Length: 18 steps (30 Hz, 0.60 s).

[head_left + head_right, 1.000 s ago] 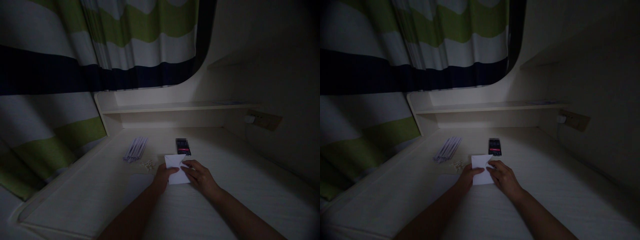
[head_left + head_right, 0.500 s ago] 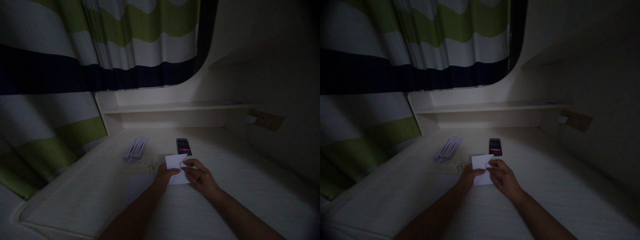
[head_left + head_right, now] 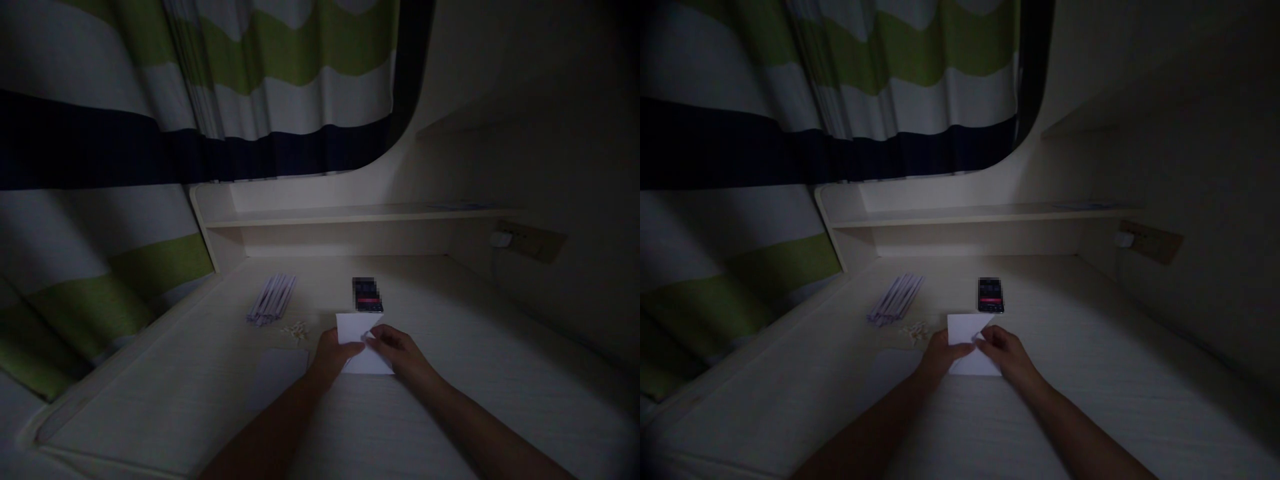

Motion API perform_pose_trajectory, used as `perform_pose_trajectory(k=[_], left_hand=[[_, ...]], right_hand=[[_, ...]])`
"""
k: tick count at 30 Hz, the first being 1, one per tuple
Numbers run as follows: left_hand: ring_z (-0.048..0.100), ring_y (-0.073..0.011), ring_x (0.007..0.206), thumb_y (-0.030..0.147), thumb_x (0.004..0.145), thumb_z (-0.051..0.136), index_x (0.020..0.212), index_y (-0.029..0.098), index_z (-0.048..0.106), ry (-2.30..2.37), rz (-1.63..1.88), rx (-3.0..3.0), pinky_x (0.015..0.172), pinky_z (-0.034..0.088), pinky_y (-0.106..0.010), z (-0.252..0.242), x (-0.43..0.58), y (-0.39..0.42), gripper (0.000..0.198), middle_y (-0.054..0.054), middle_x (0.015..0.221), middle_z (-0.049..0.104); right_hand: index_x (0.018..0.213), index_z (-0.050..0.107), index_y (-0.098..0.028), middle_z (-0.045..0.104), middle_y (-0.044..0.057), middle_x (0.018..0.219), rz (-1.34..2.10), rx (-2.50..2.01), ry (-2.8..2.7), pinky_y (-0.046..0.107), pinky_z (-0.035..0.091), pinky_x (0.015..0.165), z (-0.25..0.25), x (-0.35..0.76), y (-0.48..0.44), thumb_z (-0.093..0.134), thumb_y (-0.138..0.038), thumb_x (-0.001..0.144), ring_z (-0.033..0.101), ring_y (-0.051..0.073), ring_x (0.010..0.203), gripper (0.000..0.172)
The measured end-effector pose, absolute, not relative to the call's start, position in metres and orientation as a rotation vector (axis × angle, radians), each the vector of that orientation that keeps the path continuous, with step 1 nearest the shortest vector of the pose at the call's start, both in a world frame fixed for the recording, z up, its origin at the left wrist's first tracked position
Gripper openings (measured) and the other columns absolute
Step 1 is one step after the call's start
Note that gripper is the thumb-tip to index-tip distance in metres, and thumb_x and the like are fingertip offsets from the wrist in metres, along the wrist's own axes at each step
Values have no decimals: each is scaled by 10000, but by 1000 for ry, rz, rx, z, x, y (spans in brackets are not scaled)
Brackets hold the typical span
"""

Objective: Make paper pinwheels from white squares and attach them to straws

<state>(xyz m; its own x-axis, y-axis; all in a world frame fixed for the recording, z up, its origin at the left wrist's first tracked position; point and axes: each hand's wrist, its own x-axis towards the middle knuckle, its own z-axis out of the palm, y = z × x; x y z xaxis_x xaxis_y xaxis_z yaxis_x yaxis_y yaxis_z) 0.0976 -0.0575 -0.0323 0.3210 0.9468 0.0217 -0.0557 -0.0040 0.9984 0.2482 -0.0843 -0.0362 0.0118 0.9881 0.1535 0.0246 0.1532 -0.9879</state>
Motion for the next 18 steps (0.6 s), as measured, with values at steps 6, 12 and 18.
perform_pose_trajectory(k=[6,12,18], left_hand=[[567,-177,687,205,551,661,841,101,656,864,932,1365,625,415,-267,-26,98,-61,308,-60,767,648],[564,-173,661,220,551,660,843,80,650,896,919,1353,606,416,-268,-30,97,-60,324,-75,755,645],[568,-165,654,202,547,663,868,85,632,891,940,1314,583,423,-253,-27,98,-60,343,-79,784,647]], right_hand=[[723,582,-162,640,25,710,1124,-1123,-1285,272,437,582,-41,248,-82,655,-349,578,582,169,636,248],[652,597,-167,643,22,632,1149,-1144,-1215,268,430,522,-38,247,-84,665,-366,550,576,169,564,234],[646,606,-155,647,38,609,1188,-1178,-1113,277,429,500,-37,248,-86,676,-396,538,582,181,529,273]])
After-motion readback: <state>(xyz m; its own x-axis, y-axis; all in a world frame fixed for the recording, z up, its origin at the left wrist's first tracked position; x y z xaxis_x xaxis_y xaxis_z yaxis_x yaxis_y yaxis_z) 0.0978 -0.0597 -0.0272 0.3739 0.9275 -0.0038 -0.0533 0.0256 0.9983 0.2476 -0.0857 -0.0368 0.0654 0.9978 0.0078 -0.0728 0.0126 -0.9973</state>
